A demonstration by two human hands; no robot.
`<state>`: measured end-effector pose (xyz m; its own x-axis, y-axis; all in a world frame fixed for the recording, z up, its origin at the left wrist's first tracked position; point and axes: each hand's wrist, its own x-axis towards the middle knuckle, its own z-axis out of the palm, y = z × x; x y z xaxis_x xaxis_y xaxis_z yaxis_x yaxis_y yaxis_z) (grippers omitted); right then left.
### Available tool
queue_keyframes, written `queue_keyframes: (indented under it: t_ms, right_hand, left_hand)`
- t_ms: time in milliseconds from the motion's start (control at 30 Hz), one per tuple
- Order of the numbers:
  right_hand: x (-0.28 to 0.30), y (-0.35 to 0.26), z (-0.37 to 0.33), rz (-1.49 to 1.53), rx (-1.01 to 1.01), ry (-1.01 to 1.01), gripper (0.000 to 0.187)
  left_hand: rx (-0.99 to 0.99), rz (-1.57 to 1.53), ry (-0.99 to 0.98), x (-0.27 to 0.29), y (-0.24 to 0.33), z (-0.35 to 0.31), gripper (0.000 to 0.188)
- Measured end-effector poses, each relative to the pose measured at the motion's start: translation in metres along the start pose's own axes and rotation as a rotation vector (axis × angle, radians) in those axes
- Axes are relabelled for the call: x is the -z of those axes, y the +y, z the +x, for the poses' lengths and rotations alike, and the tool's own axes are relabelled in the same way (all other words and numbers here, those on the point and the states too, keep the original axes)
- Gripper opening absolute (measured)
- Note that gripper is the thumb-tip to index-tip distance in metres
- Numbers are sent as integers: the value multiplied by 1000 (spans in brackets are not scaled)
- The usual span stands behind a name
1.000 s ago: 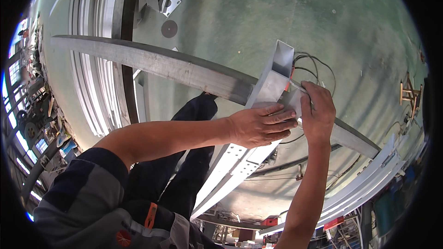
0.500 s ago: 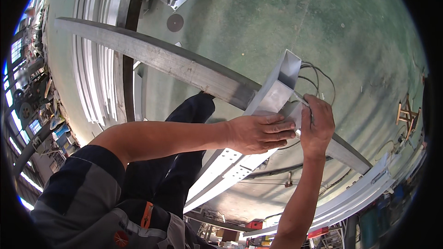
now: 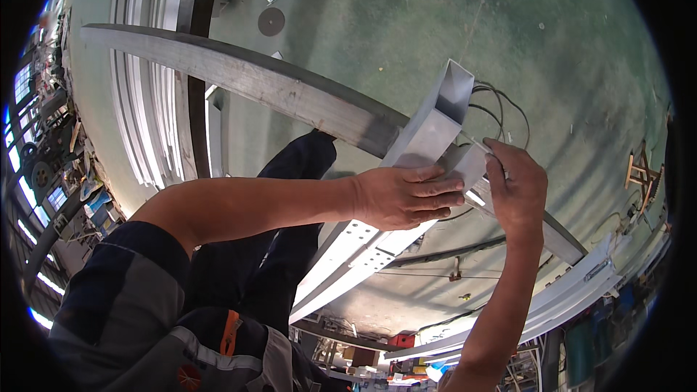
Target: The person sits on the floor and uses a welding torch to join metal frame components. They align parts, weld seams, and reposition the frame to access different joints.
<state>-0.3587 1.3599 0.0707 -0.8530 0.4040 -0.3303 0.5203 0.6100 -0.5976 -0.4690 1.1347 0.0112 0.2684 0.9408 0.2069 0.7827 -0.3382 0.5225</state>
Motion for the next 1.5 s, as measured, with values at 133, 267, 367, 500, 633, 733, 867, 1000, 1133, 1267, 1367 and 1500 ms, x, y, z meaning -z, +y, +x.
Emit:
queue_keyframes:
  t_ms: [133,267,367,500,633,733,867,1000,1133,1267,1367,1500]
  right_hand:
    - [-4,8,5,48,-31,162,25]
    - [-2,10,2,135,-126,135,27]
    - [-4,5,0,96,-61,74,28]
    - [-13,-2,-3,-5,62,119,32]
    - [-25,-4,-7,-36,112,198,33]
    - [-32,-2,-8,-35,128,238,33]
    - [-33,-1,-9,-60,137,253,32]
    - [-34,-2,-8,-70,141,261,32]
    - [-34,-3,-7,-68,146,278,30]
    - [-35,-5,-5,-49,152,297,28]
    - [-36,-7,-5,-50,151,299,28]
    - [-38,-9,-4,-64,159,303,27]
  left_hand:
    - [8,-5,13,0,1,0,45]
    - [9,-2,27,-1,1,1,45]
    - [13,-6,18,-1,1,0,46]
    - [3,-35,14,-2,-1,0,46]
    - [-13,-32,-16,-1,0,0,47]
    - [-11,-48,-30,0,-1,0,46]
    - [-12,-58,-10,-1,-1,-1,47]
    - [-12,-50,-14,-1,-1,0,48]
    - [-3,-5,4,-2,0,1,45]
    - [2,0,20,-3,0,1,44]
    - [2,-11,12,-2,1,1,44]
    - [3,-22,8,0,0,-1,44]
